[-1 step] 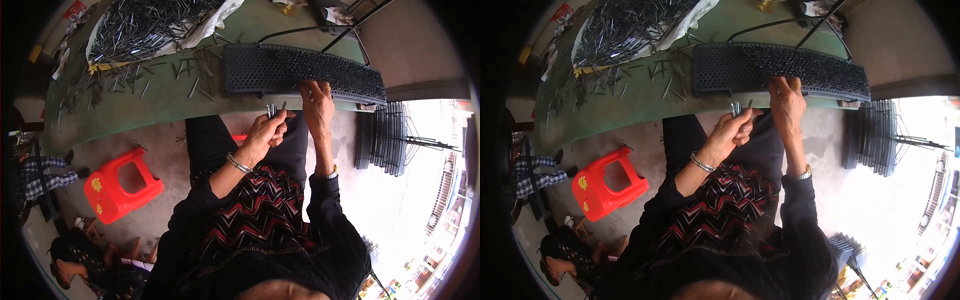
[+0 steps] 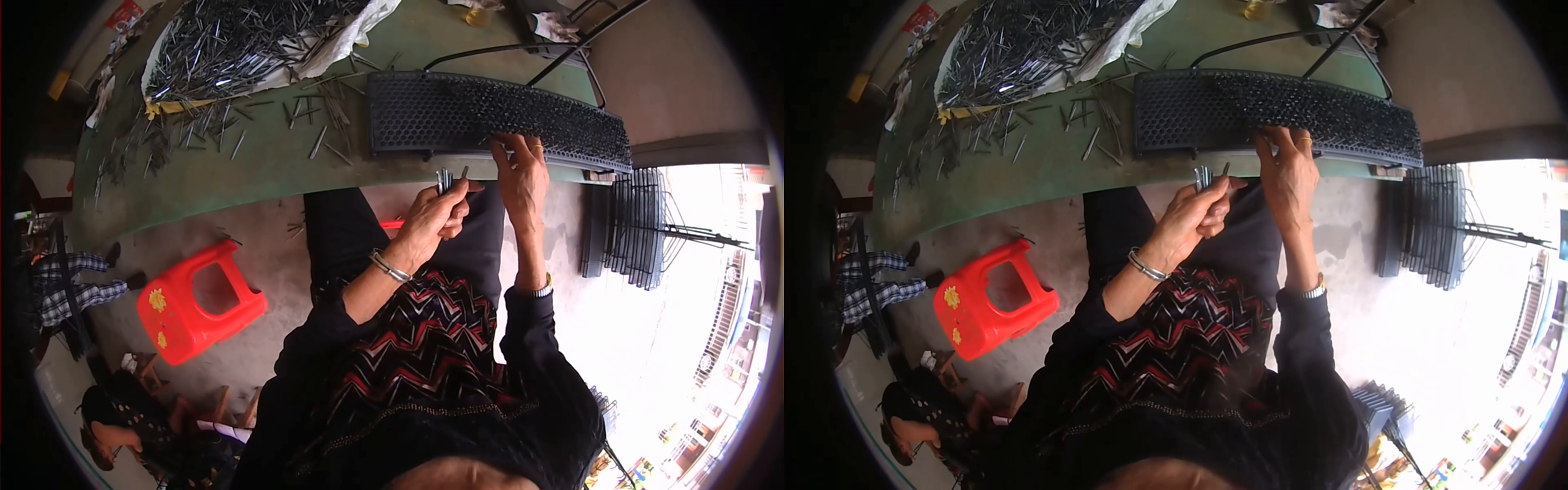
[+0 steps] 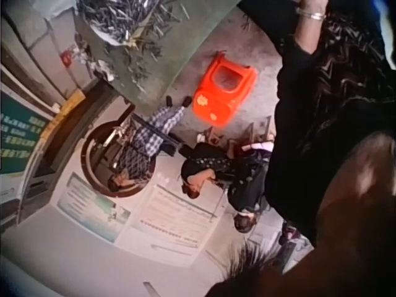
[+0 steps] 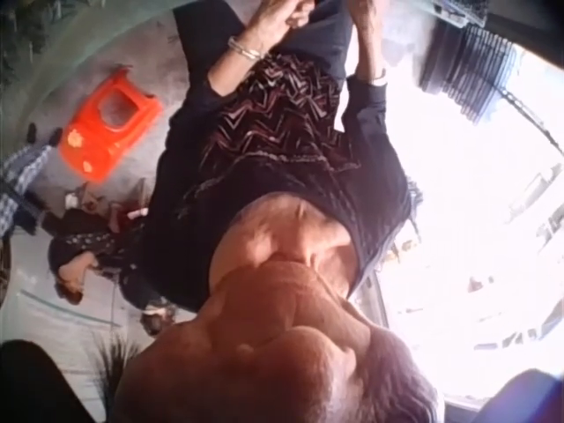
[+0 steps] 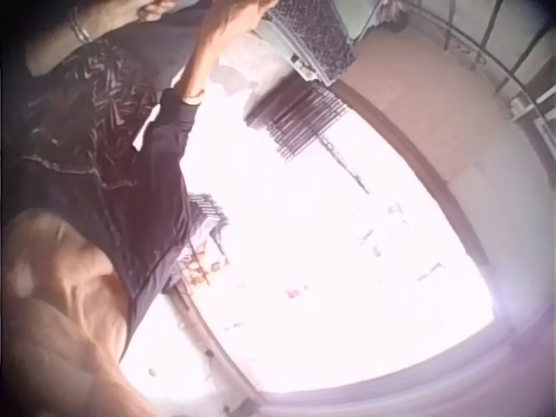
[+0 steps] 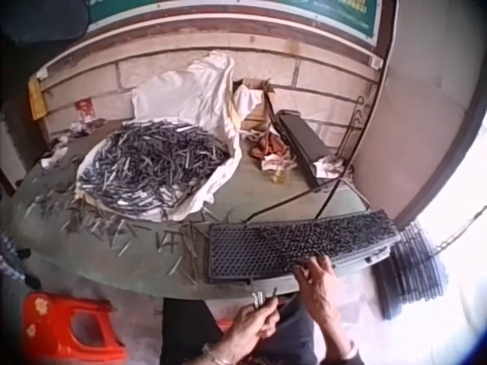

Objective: The recorder is manually inserting small metal pins into a perforated metal grate at a workbench.

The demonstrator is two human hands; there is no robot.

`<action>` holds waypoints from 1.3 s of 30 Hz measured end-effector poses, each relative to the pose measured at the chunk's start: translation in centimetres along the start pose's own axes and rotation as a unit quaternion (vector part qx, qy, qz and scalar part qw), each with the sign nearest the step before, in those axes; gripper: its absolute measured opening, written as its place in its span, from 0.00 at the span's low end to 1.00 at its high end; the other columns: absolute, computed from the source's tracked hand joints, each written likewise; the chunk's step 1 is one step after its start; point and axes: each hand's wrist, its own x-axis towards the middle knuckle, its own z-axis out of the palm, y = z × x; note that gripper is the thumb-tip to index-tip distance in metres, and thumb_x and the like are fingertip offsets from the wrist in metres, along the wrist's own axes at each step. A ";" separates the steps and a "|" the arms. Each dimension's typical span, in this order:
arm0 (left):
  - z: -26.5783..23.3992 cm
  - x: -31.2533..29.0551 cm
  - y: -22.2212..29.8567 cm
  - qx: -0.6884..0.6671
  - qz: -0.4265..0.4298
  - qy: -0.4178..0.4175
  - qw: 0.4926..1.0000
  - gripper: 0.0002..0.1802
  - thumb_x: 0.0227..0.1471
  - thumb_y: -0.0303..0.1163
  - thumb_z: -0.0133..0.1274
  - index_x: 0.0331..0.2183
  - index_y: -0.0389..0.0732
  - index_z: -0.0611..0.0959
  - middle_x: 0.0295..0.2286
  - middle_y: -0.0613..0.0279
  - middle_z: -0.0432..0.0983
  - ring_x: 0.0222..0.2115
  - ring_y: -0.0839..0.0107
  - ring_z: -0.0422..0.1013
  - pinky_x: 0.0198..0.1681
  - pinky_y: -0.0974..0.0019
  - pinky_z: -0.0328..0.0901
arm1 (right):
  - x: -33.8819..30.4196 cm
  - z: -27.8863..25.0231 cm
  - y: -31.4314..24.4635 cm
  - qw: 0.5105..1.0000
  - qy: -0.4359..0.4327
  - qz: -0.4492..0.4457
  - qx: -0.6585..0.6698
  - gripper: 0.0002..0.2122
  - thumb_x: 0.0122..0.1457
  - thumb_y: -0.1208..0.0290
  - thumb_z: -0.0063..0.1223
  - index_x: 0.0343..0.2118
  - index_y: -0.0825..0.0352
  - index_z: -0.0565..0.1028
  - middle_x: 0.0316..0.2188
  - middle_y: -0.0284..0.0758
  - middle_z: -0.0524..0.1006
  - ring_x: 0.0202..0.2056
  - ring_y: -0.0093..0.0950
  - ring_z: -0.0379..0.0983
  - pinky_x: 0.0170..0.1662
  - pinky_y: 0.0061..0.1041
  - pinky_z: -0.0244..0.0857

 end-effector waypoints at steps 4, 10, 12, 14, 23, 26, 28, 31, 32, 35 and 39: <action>-0.4 -0.2 0.2 0.032 0.004 0.007 0.999 0.17 0.59 0.41 0.48 0.39 0.36 0.78 0.18 0.78 0.57 0.15 0.88 0.48 0.17 0.79 0.44 | -0.6 -1.2 -0.8 0.928 -0.271 0.097 0.237 0.08 0.56 0.71 0.52 0.33 0.72 0.75 0.22 0.33 0.76 0.29 0.17 0.72 0.32 0.19 0.64; -1.5 1.3 -0.2 0.023 0.034 0.030 0.999 0.17 0.58 0.45 0.49 0.36 0.40 0.78 0.19 0.72 0.65 0.15 0.85 0.53 0.16 0.77 0.48 | 0.3 -1.0 -1.6 0.941 -0.213 0.093 0.248 0.06 0.56 0.74 0.50 0.33 0.72 0.74 0.24 0.34 0.77 0.25 0.19 0.71 0.30 0.19 0.64; -1.3 1.5 0.2 0.001 0.045 0.045 0.998 0.18 0.58 0.46 0.48 0.36 0.40 0.78 0.19 0.70 0.66 0.15 0.84 0.55 0.17 0.77 0.50 | 1.1 -0.7 -2.5 0.972 -0.110 0.097 0.184 0.05 0.57 0.74 0.50 0.32 0.70 0.74 0.22 0.33 0.76 0.22 0.18 0.69 0.28 0.19 0.63; -0.9 1.7 0.8 -0.027 0.037 0.093 0.995 0.19 0.58 0.47 0.46 0.38 0.41 0.76 0.21 0.68 0.69 0.17 0.82 0.59 0.18 0.75 0.55 | 2.3 0.2 -2.4 0.980 -0.042 0.060 0.185 0.04 0.57 0.74 0.49 0.31 0.69 0.73 0.21 0.33 0.75 0.22 0.18 0.69 0.27 0.19 0.63; -1.6 2.6 2.3 -0.040 -0.007 0.061 0.997 0.16 0.58 0.41 0.48 0.39 0.38 0.75 0.23 0.64 0.69 0.22 0.76 0.64 0.22 0.71 0.59 | 7.7 6.5 -2.8 0.980 0.098 -0.097 0.142 0.04 0.57 0.73 0.50 0.33 0.67 0.72 0.22 0.40 0.76 0.20 0.28 0.72 0.26 0.26 0.65; -1.9 2.0 1.6 -0.102 -0.014 0.111 0.988 0.15 0.59 0.40 0.47 0.39 0.37 0.75 0.21 0.69 0.66 0.20 0.79 0.61 0.20 0.75 0.56 | 8.3 7.5 -2.8 0.980 0.082 -0.111 0.141 0.04 0.57 0.72 0.50 0.33 0.67 0.71 0.23 0.42 0.76 0.22 0.35 0.74 0.28 0.30 0.66; -2.1 1.8 1.9 -0.096 -0.006 0.084 0.992 0.14 0.59 0.40 0.47 0.38 0.38 0.75 0.20 0.70 0.64 0.19 0.81 0.58 0.19 0.76 0.54 | 8.5 8.2 -2.7 0.982 0.080 -0.123 0.117 0.04 0.57 0.72 0.50 0.32 0.67 0.71 0.24 0.43 0.76 0.24 0.38 0.74 0.29 0.32 0.66; -2.0 1.3 2.7 -0.082 0.008 0.050 0.995 0.14 0.59 0.41 0.47 0.38 0.39 0.73 0.19 0.72 0.61 0.17 0.84 0.55 0.17 0.79 0.49 | 8.5 8.5 -3.2 0.988 0.061 -0.123 0.071 0.04 0.58 0.72 0.49 0.31 0.67 0.71 0.26 0.43 0.76 0.29 0.43 0.74 0.31 0.36 0.66; -1.9 1.2 2.9 -0.073 0.012 0.042 0.996 0.15 0.59 0.42 0.47 0.38 0.39 0.73 0.19 0.73 0.60 0.17 0.85 0.53 0.17 0.81 0.46 | 8.4 8.6 -3.3 0.990 0.056 -0.119 0.060 0.04 0.57 0.72 0.50 0.31 0.66 0.71 0.26 0.43 0.76 0.30 0.42 0.74 0.31 0.36 0.66; -1.9 1.2 3.4 -0.083 0.042 0.056 0.994 0.14 0.58 0.42 0.48 0.37 0.40 0.74 0.19 0.72 0.61 0.16 0.85 0.53 0.16 0.81 0.46 | 8.5 9.1 -3.4 0.991 0.043 -0.121 0.028 0.04 0.56 0.70 0.51 0.31 0.65 0.72 0.27 0.41 0.75 0.30 0.42 0.74 0.31 0.37 0.66; -1.6 1.4 3.9 -0.105 0.053 0.096 0.988 0.14 0.57 0.41 0.50 0.35 0.39 0.74 0.19 0.71 0.63 0.15 0.85 0.53 0.16 0.81 0.47 | 8.4 9.1 -3.8 0.986 0.017 -0.157 -0.061 0.05 0.55 0.69 0.52 0.32 0.62 0.74 0.29 0.40 0.74 0.31 0.42 0.73 0.32 0.37 0.67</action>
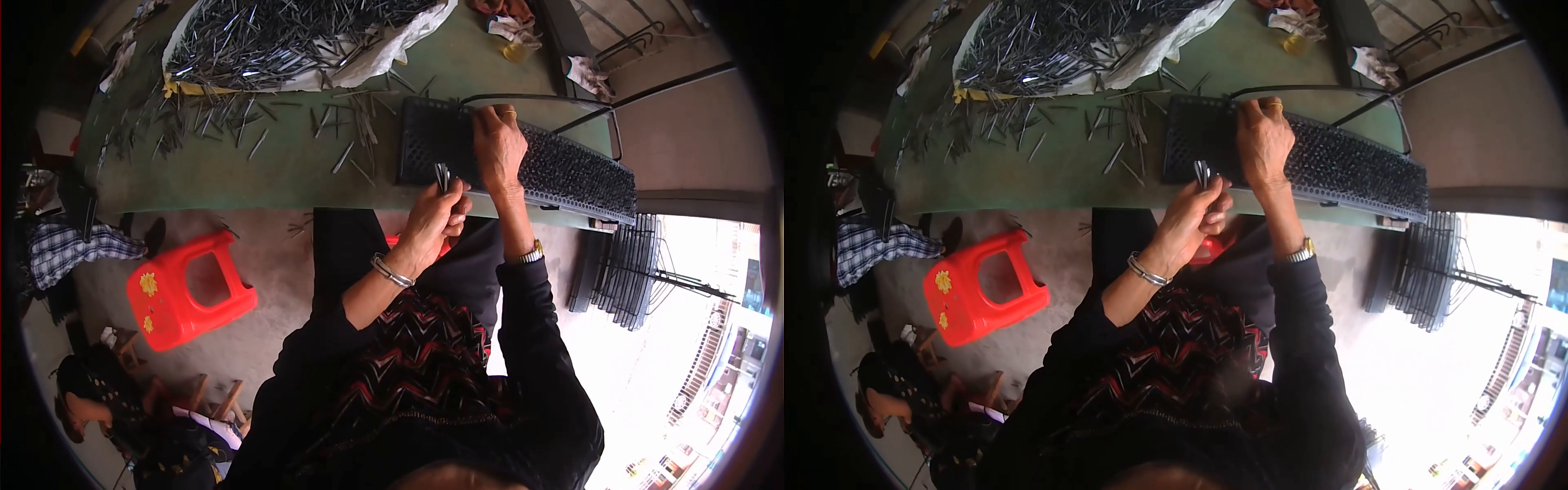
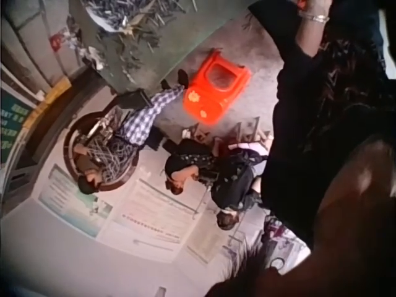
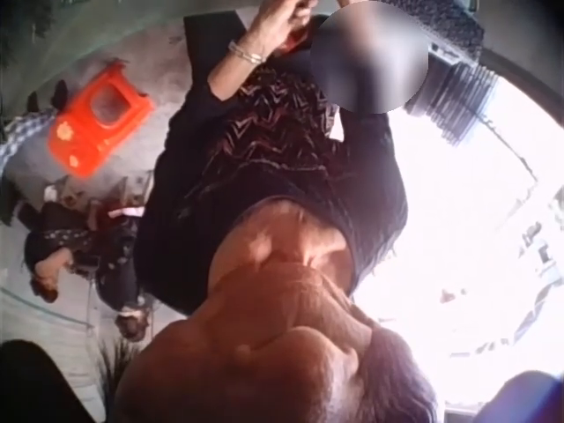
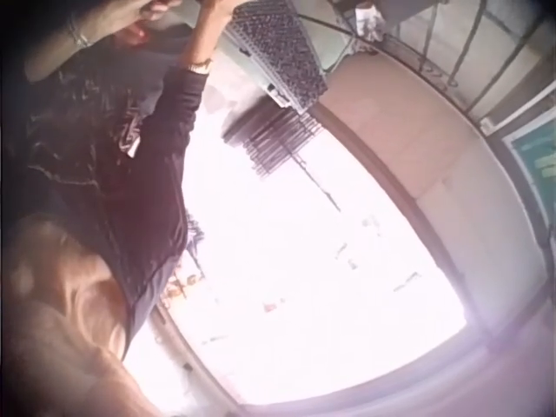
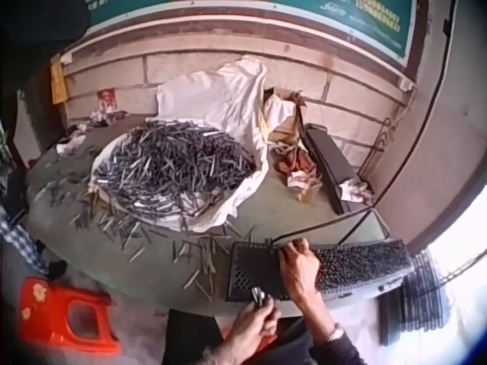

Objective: The recorder is manually inserting small metal pins into a perforated metal grate at a workbench.

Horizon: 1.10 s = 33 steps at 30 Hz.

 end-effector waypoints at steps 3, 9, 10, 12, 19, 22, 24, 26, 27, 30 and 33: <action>-0.1 -0.1 0.5 0.006 0.036 -0.017 0.999 0.15 0.55 0.40 0.54 0.33 0.37 0.75 0.21 0.66 0.68 0.16 0.85 0.55 0.16 0.80 0.47 | 0.1 -1.5 0.1 0.996 -0.027 0.009 0.085 0.07 0.54 0.69 0.54 0.34 0.63 0.77 0.30 0.40 0.75 0.31 0.38 0.74 0.33 0.32 0.67; 0.2 -0.5 0.9 0.025 0.066 -0.006 0.998 0.17 0.53 0.44 0.56 0.32 0.37 0.77 0.21 0.62 0.72 0.15 0.85 0.56 0.15 0.80 0.46 | -1.8 -7.6 -0.9 0.835 -0.342 0.134 0.410 0.11 0.55 0.66 0.55 0.31 0.71 0.76 0.24 0.29 0.73 0.27 0.18 0.66 0.32 0.19 0.60; 0.2 -0.5 0.7 0.025 0.064 -0.007 0.998 0.17 0.53 0.44 0.56 0.32 0.37 0.77 0.21 0.62 0.72 0.15 0.85 0.56 0.15 0.80 0.46 | -1.9 -7.9 -0.9 0.835 -0.342 0.135 0.409 0.11 0.55 0.66 0.55 0.31 0.71 0.76 0.24 0.29 0.73 0.27 0.18 0.66 0.32 0.19 0.60; 0.1 -0.4 0.4 0.024 0.061 -0.021 0.998 0.18 0.52 0.45 0.56 0.31 0.38 0.77 0.20 0.63 0.72 0.15 0.85 0.55 0.15 0.80 0.45 | -2.1 -8.4 -0.7 0.810 -0.351 0.156 0.444 0.10 0.55 0.65 0.54 0.29 0.68 0.76 0.23 0.27 0.73 0.27 0.16 0.65 0.30 0.17 0.58; 0.3 -0.4 0.6 0.044 0.074 -0.012 0.996 0.18 0.55 0.44 0.53 0.34 0.37 0.79 0.20 0.63 0.72 0.16 0.86 0.55 0.16 0.81 0.45 | -2.7 -7.8 -0.7 0.789 -0.337 0.200 0.472 0.08 0.54 0.68 0.52 0.28 0.68 0.75 0.22 0.26 0.72 0.25 0.16 0.62 0.31 0.16 0.57; -0.4 -0.3 0.6 0.050 0.083 -0.048 0.994 0.17 0.57 0.41 0.51 0.38 0.36 0.78 0.21 0.62 0.73 0.17 0.86 0.55 0.17 0.82 0.47 | -2.6 -7.7 -1.1 0.791 -0.298 0.235 0.480 0.08 0.54 0.69 0.52 0.28 0.69 0.74 0.22 0.26 0.72 0.25 0.16 0.62 0.30 0.17 0.57; -0.7 -0.2 0.7 0.081 0.084 -0.037 0.993 0.15 0.57 0.39 0.50 0.39 0.35 0.78 0.22 0.61 0.74 0.18 0.86 0.56 0.17 0.82 0.48 | -2.7 -7.2 -0.9 0.825 -0.218 0.220 0.472 0.07 0.55 0.72 0.51 0.29 0.71 0.73 0.21 0.28 0.72 0.23 0.16 0.64 0.28 0.17 0.58; -0.8 -0.2 0.6 0.088 0.087 -0.036 0.992 0.15 0.57 0.38 0.50 0.38 0.35 0.78 0.22 0.61 0.74 0.18 0.86 0.56 0.17 0.82 0.49 | -2.5 -7.0 -1.2 0.863 -0.156 0.218 0.429 0.06 0.56 0.73 0.50 0.29 0.70 0.73 0.20 0.29 0.72 0.22 0.16 0.65 0.26 0.16 0.59; -0.8 -0.2 0.6 0.096 0.090 -0.034 0.991 0.15 0.57 0.38 0.50 0.38 0.35 0.78 0.22 0.60 0.74 0.18 0.86 0.56 0.17 0.82 0.49 | -2.3 -6.8 -1.3 0.894 -0.093 0.214 0.382 0.05 0.57 0.74 0.49 0.30 0.70 0.73 0.19 0.29 0.73 0.20 0.16 0.66 0.25 0.16 0.60; -0.8 -0.2 0.7 0.075 0.074 -0.025 0.994 0.15 0.58 0.38 0.50 0.38 0.35 0.77 0.22 0.60 0.74 0.18 0.86 0.57 0.18 0.81 0.50 | -1.8 -5.5 -0.7 0.950 0.008 0.156 0.270 0.04 0.58 0.75 0.48 0.32 0.69 0.73 0.18 0.31 0.73 0.18 0.16 0.68 0.22 0.17 0.61; -0.2 -0.5 0.8 0.032 0.068 -0.020 0.997 0.15 0.58 0.37 0.49 0.39 0.35 0.76 0.23 0.59 0.75 0.18 0.85 0.57 0.18 0.80 0.51 | -1.2 -2.7 0.8 0.966 0.065 0.105 0.229 0.03 0.58 0.74 0.49 0.32 0.67 0.72 0.16 0.33 0.73 0.17 0.18 0.68 0.22 0.20 0.62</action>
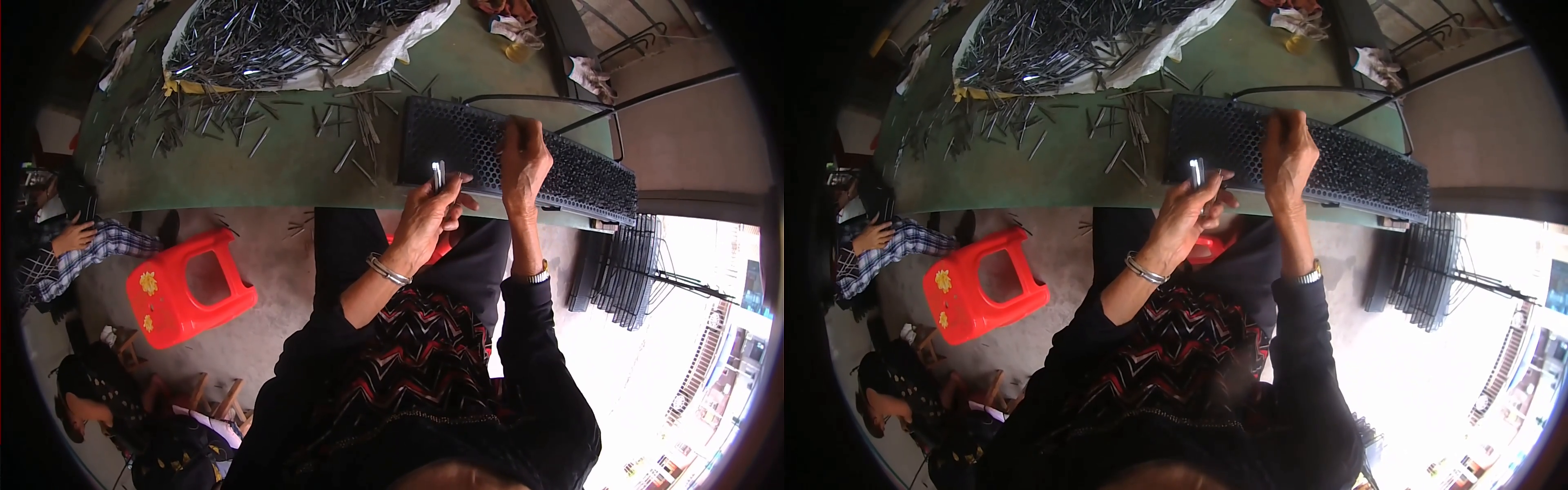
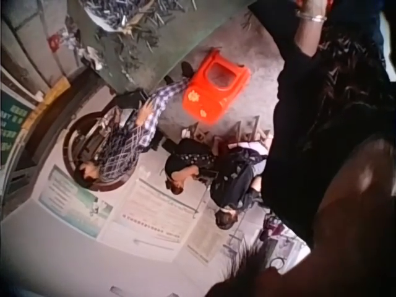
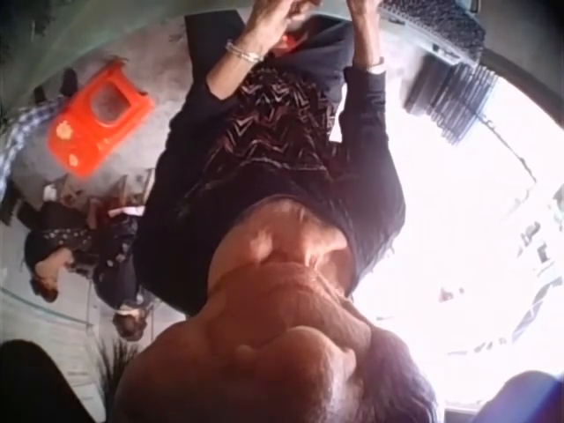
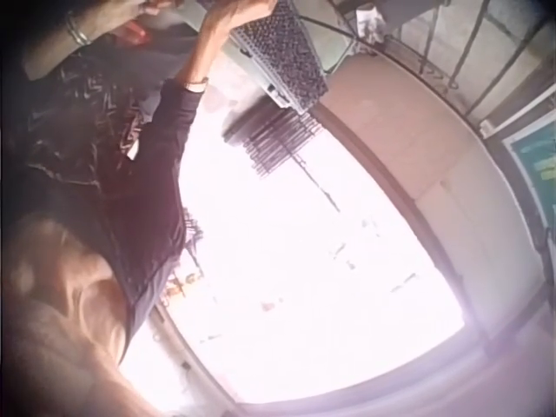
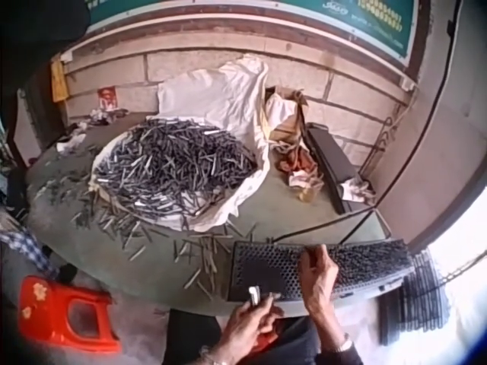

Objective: The recorder is manually inserting small metal pins into a perforated metal grate at a workbench.

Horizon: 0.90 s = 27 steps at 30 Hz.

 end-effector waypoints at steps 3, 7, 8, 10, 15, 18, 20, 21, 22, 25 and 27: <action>-0.4 0.2 -0.4 0.010 0.009 -0.015 1.000 0.16 0.57 0.37 0.50 0.42 0.36 0.76 0.26 0.60 0.76 0.21 0.85 0.57 0.23 0.80 0.54 | 0.3 1.0 1.1 0.998 0.014 -0.045 -0.047 0.03 0.58 0.74 0.49 0.32 0.66 0.72 0.18 0.38 0.73 0.18 0.25 0.71 0.23 0.24 0.63; -1.3 0.5 -0.7 0.014 0.025 -0.031 0.999 0.14 0.57 0.36 0.50 0.42 0.37 0.76 0.29 0.57 0.77 0.23 0.84 0.58 0.25 0.79 0.55 | 0.1 1.8 0.9 0.993 -0.036 -0.056 -0.096 0.02 0.56 0.73 0.50 0.31 0.64 0.72 0.24 0.41 0.74 0.26 0.41 0.72 0.28 0.31 0.65; -1.1 0.5 -0.8 0.007 0.025 -0.014 1.000 0.13 0.58 0.36 0.48 0.40 0.36 0.75 0.30 0.54 0.77 0.21 0.83 0.59 0.24 0.78 0.55 | 0.1 1.8 0.7 0.987 -0.035 -0.077 -0.134 0.03 0.56 0.71 0.50 0.30 0.64 0.72 0.26 0.40 0.74 0.27 0.41 0.72 0.29 0.33 0.66; -0.8 0.6 -0.8 0.001 0.022 0.003 1.000 0.12 0.59 0.35 0.47 0.38 0.35 0.75 0.31 0.51 0.78 0.20 0.82 0.59 0.22 0.78 0.55 | 0.1 2.0 0.8 0.974 -0.052 -0.078 -0.204 0.05 0.55 0.67 0.52 0.30 0.61 0.73 0.33 0.39 0.72 0.32 0.41 0.72 0.31 0.38 0.67; -0.3 0.1 -0.5 -0.007 0.034 -0.013 0.999 0.10 0.59 0.35 0.47 0.33 0.38 0.74 0.34 0.50 0.78 0.20 0.81 0.60 0.22 0.77 0.56 | 0.3 0.9 -1.7 0.966 -0.082 -0.028 -0.244 0.06 0.55 0.67 0.53 0.33 0.62 0.75 0.33 0.39 0.73 0.32 0.39 0.73 0.32 0.35 0.68; 0.0 -0.2 0.0 0.014 0.045 0.000 0.999 0.10 0.59 0.35 0.47 0.31 0.38 0.74 0.31 0.53 0.78 0.20 0.81 0.60 0.23 0.77 0.56 | -0.1 -2.1 -2.0 0.950 -0.309 0.040 0.008 0.09 0.54 0.71 0.53 0.35 0.69 0.77 0.32 0.36 0.75 0.33 0.26 0.74 0.36 0.24 0.67; -0.2 0.0 -0.4 0.025 0.051 0.006 0.998 0.10 0.58 0.35 0.48 0.31 0.38 0.74 0.30 0.55 0.78 0.19 0.81 0.60 0.23 0.77 0.57 | -1.4 -3.2 -2.9 0.922 -0.355 0.117 0.101 0.09 0.54 0.71 0.53 0.34 0.71 0.76 0.31 0.35 0.75 0.34 0.25 0.74 0.37 0.23 0.67; -0.3 0.0 -0.7 0.036 0.059 0.013 0.998 0.10 0.58 0.35 0.48 0.30 0.38 0.74 0.29 0.56 0.78 0.19 0.81 0.61 0.23 0.78 0.57 | -1.7 -3.6 -3.3 0.877 -0.396 0.190 0.193 0.09 0.54 0.71 0.54 0.34 0.72 0.76 0.30 0.35 0.75 0.34 0.24 0.74 0.37 0.22 0.67; -0.5 0.1 -0.9 0.036 0.058 0.013 0.998 0.10 0.58 0.35 0.48 0.30 0.38 0.74 0.29 0.56 0.78 0.19 0.81 0.61 0.23 0.78 0.57 | -1.6 -3.8 -3.8 0.889 -0.398 0.136 0.184 0.08 0.53 0.73 0.54 0.33 0.73 0.75 0.29 0.35 0.75 0.33 0.23 0.73 0.37 0.21 0.67; -0.5 0.1 -1.1 0.060 0.050 -0.005 0.997 0.12 0.58 0.36 0.48 0.31 0.37 0.75 0.28 0.58 0.78 0.20 0.80 0.64 0.24 0.76 0.60 | -1.8 -4.1 -3.5 0.871 -0.397 0.197 0.211 0.07 0.52 0.74 0.54 0.32 0.73 0.75 0.26 0.34 0.75 0.31 0.22 0.73 0.36 0.20 0.67; -0.1 0.0 -1.0 0.088 0.029 0.014 0.996 0.13 0.59 0.38 0.47 0.34 0.36 0.76 0.29 0.59 0.78 0.22 0.79 0.68 0.25 0.76 0.63 | -2.1 -4.1 -3.6 0.870 -0.382 0.221 0.218 0.07 0.52 0.74 0.53 0.32 0.73 0.75 0.25 0.34 0.75 0.30 0.21 0.72 0.35 0.20 0.66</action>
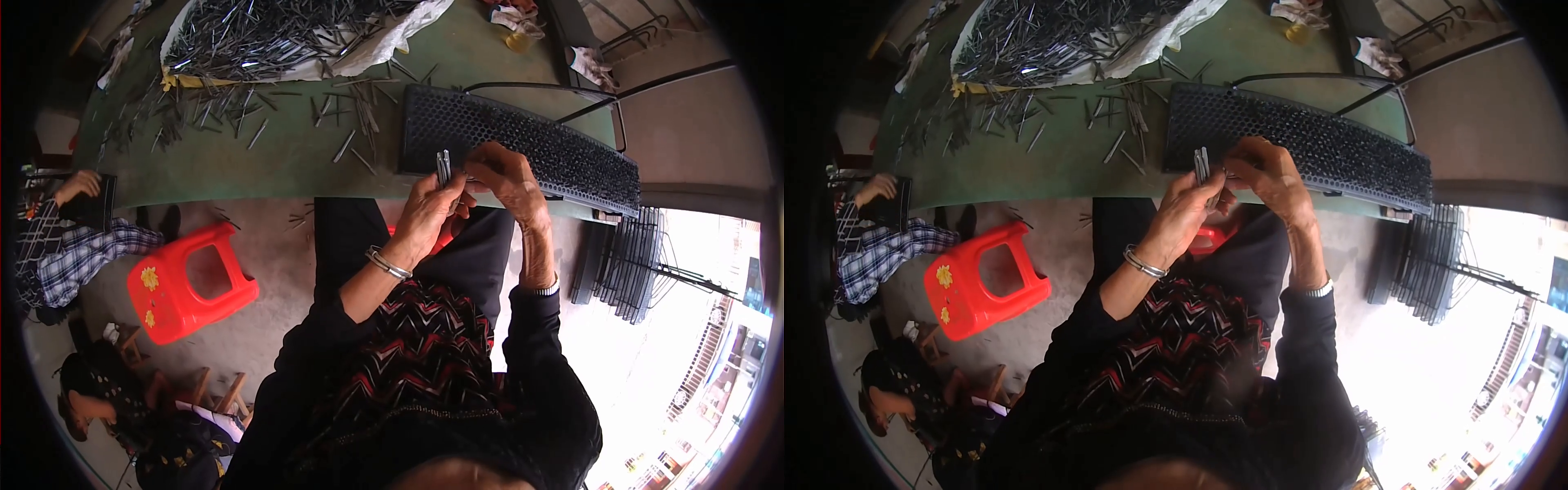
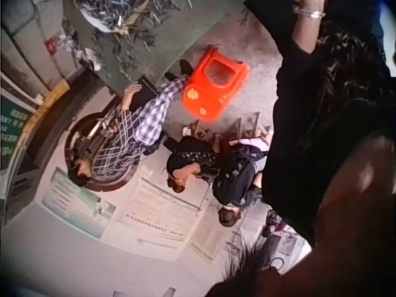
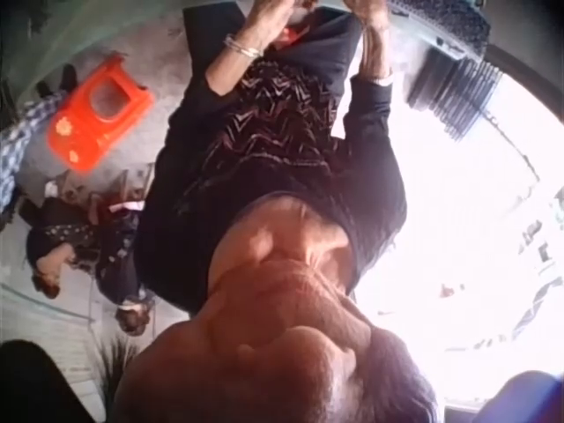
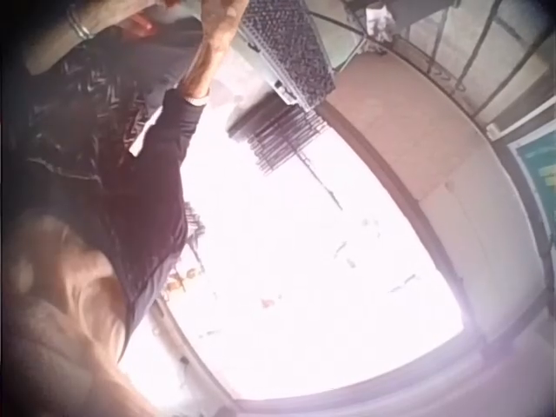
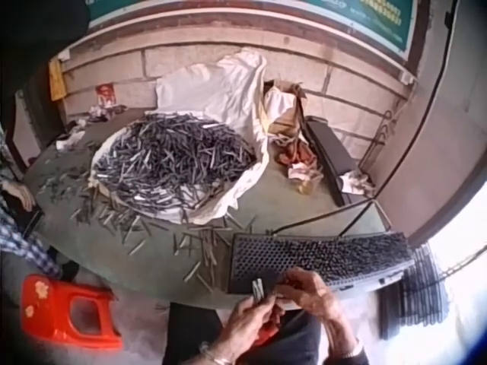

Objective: The recorder is manually inserting small metal pins into a perforated metal grate at a workbench.

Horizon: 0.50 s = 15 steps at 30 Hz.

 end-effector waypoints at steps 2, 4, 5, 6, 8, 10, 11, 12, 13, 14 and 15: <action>0.5 -0.2 0.7 -0.018 -0.003 -0.003 1.000 0.14 0.59 0.39 0.47 0.35 0.36 0.77 0.29 0.59 0.78 0.22 0.78 0.68 0.25 0.75 0.64 | 0.1 -0.2 0.5 1.000 0.017 0.015 0.019 0.07 0.52 0.75 0.53 0.32 0.72 0.74 0.25 0.34 0.75 0.29 0.20 0.72 0.34 0.19 0.66; 0.6 -0.3 0.9 -0.036 -0.007 -0.007 0.999 0.15 0.59 0.40 0.47 0.36 0.36 0.77 0.29 0.59 0.78 0.22 0.78 0.69 0.25 0.75 0.65 | 0.6 -1.0 1.6 0.995 0.057 -0.040 -0.071 0.07 0.54 0.74 0.52 0.33 0.72 0.74 0.25 0.34 0.76 0.26 0.19 0.71 0.30 0.18 0.64; 0.4 -0.2 0.7 -0.035 -0.009 -0.001 0.999 0.15 0.59 0.40 0.47 0.36 0.37 0.77 0.29 0.58 0.78 0.21 0.78 0.69 0.24 0.75 0.65 | 0.8 -1.0 1.5 0.995 0.058 -0.040 -0.071 0.07 0.54 0.74 0.52 0.33 0.72 0.74 0.25 0.34 0.76 0.26 0.19 0.71 0.30 0.18 0.64; 0.2 -0.1 0.6 -0.034 -0.012 0.004 0.999 0.16 0.59 0.41 0.47 0.37 0.37 0.77 0.30 0.57 0.78 0.21 0.78 0.69 0.23 0.75 0.64 | 0.9 -1.1 1.4 0.989 0.113 -0.063 -0.075 0.07 0.55 0.73 0.51 0.33 0.72 0.74 0.24 0.33 0.76 0.24 0.19 0.71 0.29 0.18 0.63; -0.5 0.0 0.4 -0.008 -0.021 0.008 1.000 0.15 0.59 0.41 0.47 0.37 0.38 0.77 0.27 0.61 0.77 0.19 0.81 0.67 0.21 0.76 0.62 | 1.2 -1.0 1.0 0.979 0.168 -0.085 -0.079 0.07 0.56 0.73 0.49 0.32 0.72 0.74 0.22 0.33 0.76 0.23 0.19 0.70 0.27 0.18 0.62; -1.0 0.1 -0.1 0.017 -0.029 0.013 0.999 0.15 0.58 0.42 0.48 0.36 0.38 0.77 0.24 0.64 0.75 0.17 0.83 0.64 0.19 0.78 0.59 | 2.0 -0.7 0.1 0.937 0.296 -0.097 -0.160 0.06 0.57 0.72 0.48 0.31 0.71 0.73 0.19 0.32 0.76 0.22 0.20 0.70 0.27 0.19 0.63; -0.8 0.2 -0.2 -0.006 -0.036 -0.001 0.999 0.15 0.58 0.43 0.48 0.34 0.39 0.76 0.20 0.69 0.70 0.16 0.85 0.60 0.17 0.79 0.55 | 2.3 -0.6 -0.1 0.921 0.325 -0.118 -0.179 0.06 0.58 0.72 0.47 0.30 0.70 0.72 0.18 0.33 0.76 0.22 0.21 0.72 0.27 0.21 0.64; -0.7 0.2 -0.4 -0.028 -0.042 -0.016 0.999 0.15 0.58 0.43 0.48 0.33 0.40 0.75 0.16 0.74 0.64 0.14 0.87 0.55 0.15 0.81 0.51 | 2.8 -0.7 0.2 0.921 0.326 -0.117 -0.180 0.06 0.58 0.72 0.47 0.30 0.70 0.72 0.18 0.33 0.76 0.22 0.21 0.72 0.27 0.21 0.64; -0.6 0.1 -0.6 -0.029 -0.043 -0.016 0.999 0.15 0.58 0.43 0.48 0.33 0.40 0.75 0.16 0.74 0.64 0.14 0.87 0.55 0.15 0.81 0.51 | 3.3 -0.9 0.7 0.906 0.342 -0.148 -0.199 0.06 0.58 0.71 0.47 0.30 0.69 0.72 0.18 0.35 0.76 0.21 0.23 0.73 0.27 0.23 0.64; -0.2 -0.1 -0.5 -0.019 -0.052 -0.017 0.998 0.16 0.58 0.45 0.48 0.31 0.41 0.75 0.16 0.76 0.59 0.13 0.88 0.52 0.15 0.81 0.47 | 3.8 -1.0 1.2 0.890 0.358 -0.179 -0.219 0.06 0.58 0.71 0.47 0.30 0.69 0.71 0.18 0.36 0.76 0.21 0.25 0.74 0.27 0.24 0.65; 0.0 -0.3 -0.4 -0.009 -0.061 -0.019 0.998 0.16 0.58 0.46 0.47 0.30 0.42 0.74 0.15 0.79 0.53 0.13 0.88 0.48 0.14 0.81 0.44 | 4.2 -1.2 1.6 0.890 0.357 -0.179 -0.219 0.06 0.58 0.71 0.47 0.30 0.69 0.71 0.18 0.36 0.76 0.21 0.25 0.74 0.27 0.24 0.65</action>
